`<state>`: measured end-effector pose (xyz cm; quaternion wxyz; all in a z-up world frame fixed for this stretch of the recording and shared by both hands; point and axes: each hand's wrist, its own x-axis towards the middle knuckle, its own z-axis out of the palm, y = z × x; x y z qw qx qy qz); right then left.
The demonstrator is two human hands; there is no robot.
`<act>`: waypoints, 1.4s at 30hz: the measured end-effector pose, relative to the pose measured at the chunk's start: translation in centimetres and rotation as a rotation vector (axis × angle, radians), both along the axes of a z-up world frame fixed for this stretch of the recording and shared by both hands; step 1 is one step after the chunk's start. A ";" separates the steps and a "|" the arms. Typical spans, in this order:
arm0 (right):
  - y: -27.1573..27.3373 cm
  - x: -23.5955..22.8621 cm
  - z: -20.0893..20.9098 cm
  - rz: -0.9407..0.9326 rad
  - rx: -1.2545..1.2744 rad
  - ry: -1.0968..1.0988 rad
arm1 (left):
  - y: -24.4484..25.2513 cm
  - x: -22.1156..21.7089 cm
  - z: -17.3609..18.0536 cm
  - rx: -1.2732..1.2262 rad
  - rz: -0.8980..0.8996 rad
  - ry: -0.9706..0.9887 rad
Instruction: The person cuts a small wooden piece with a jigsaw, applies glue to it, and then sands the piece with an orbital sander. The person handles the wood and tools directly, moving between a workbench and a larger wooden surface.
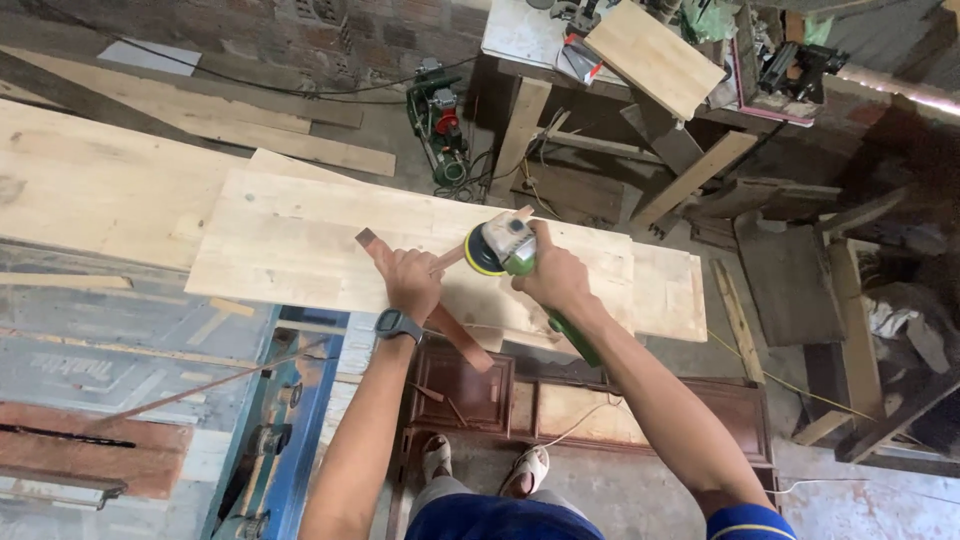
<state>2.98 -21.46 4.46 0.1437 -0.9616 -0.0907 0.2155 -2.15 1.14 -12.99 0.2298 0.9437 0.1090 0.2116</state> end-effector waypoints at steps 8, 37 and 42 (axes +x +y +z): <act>0.0 1.5 -0.9 -0.008 -0.053 -0.023 | -0.9 -2.4 8.0 -0.150 0.016 0.170; -13.2 -2.3 1.0 -0.782 0.749 -0.171 | -5.7 9.2 2.4 0.149 -0.261 0.586; -17.9 -3.8 -1.5 -0.925 0.875 -0.221 | -7.6 7.1 14.3 -0.454 -0.176 0.589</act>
